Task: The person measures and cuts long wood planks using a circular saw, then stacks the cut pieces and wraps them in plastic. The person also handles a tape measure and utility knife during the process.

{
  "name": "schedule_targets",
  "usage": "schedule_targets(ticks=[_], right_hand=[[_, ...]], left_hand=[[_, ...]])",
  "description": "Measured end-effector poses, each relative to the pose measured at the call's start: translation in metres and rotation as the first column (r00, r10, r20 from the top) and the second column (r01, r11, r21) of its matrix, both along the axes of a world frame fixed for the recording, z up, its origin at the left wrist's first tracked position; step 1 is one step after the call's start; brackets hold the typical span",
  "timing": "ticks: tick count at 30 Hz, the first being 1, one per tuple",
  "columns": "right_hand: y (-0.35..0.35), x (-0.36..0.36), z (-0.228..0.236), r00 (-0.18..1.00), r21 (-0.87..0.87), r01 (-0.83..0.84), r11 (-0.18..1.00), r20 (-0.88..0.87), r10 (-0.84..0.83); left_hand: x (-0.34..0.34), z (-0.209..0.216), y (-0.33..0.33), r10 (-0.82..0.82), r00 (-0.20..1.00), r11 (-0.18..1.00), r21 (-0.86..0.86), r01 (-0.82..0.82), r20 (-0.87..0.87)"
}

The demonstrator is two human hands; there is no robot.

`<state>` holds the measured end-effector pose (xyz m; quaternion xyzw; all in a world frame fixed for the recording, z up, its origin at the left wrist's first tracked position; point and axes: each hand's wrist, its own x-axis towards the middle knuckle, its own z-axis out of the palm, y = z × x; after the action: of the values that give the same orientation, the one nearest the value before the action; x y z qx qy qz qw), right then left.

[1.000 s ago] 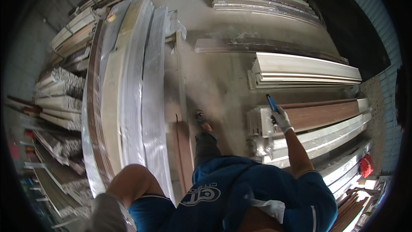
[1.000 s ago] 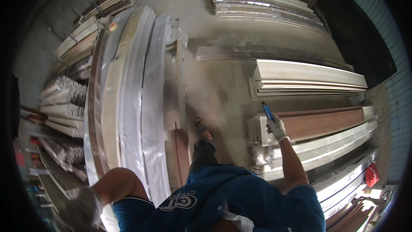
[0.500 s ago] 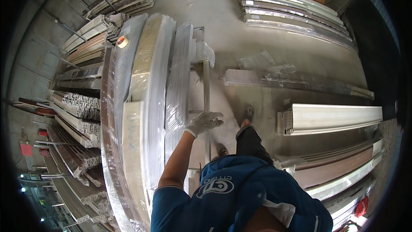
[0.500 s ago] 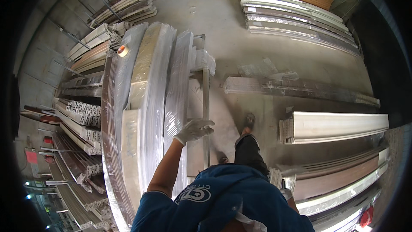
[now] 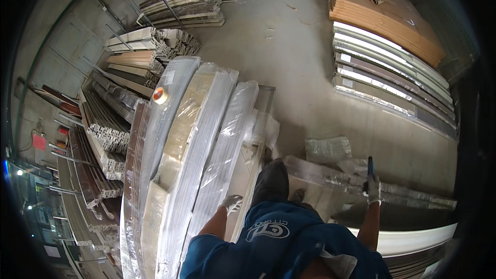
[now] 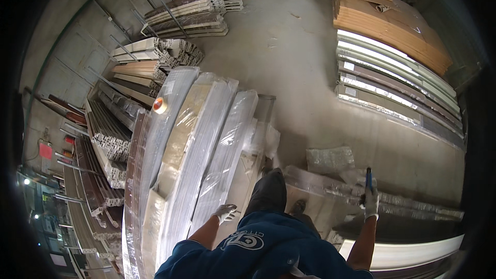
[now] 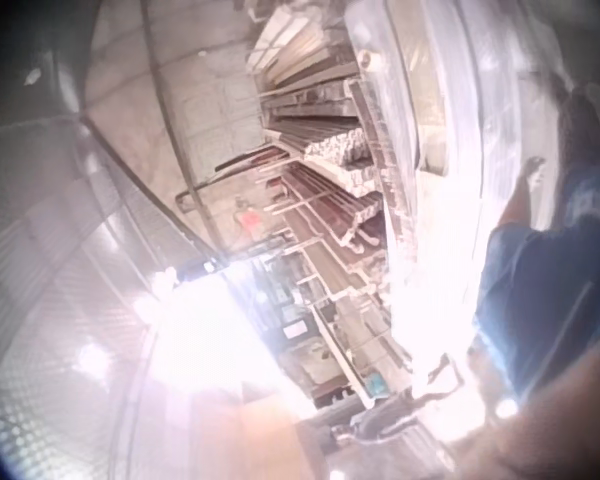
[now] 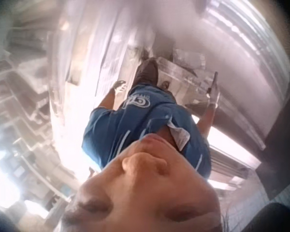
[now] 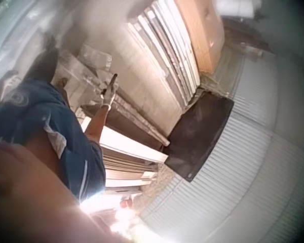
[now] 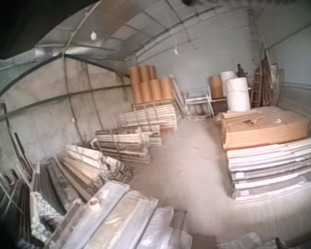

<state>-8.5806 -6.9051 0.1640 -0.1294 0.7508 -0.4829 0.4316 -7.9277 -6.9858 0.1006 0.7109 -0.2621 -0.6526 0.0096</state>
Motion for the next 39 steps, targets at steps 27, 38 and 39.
schedule_targets(ticks=[27,38,39], right_hand=[[-0.713,-0.254,-0.214,0.657,0.52,-0.323,0.791,-0.478,0.582],[-1.402,-0.43,-0.061,0.93,0.121,-0.368,0.922,0.042,0.365],[-1.463,-0.428,-0.051,0.935,0.11,-0.356,0.928,0.04,0.353]], left_hand=[[-0.324,0.008,-0.966,0.118,0.973,0.944,-0.282,-0.172,-0.201],[-0.458,0.003,-1.224,0.381,0.925,0.915,-0.154,-0.374,0.016],[-0.467,0.0,-1.263,0.41,0.912,0.901,-0.15,-0.408,-0.016]])
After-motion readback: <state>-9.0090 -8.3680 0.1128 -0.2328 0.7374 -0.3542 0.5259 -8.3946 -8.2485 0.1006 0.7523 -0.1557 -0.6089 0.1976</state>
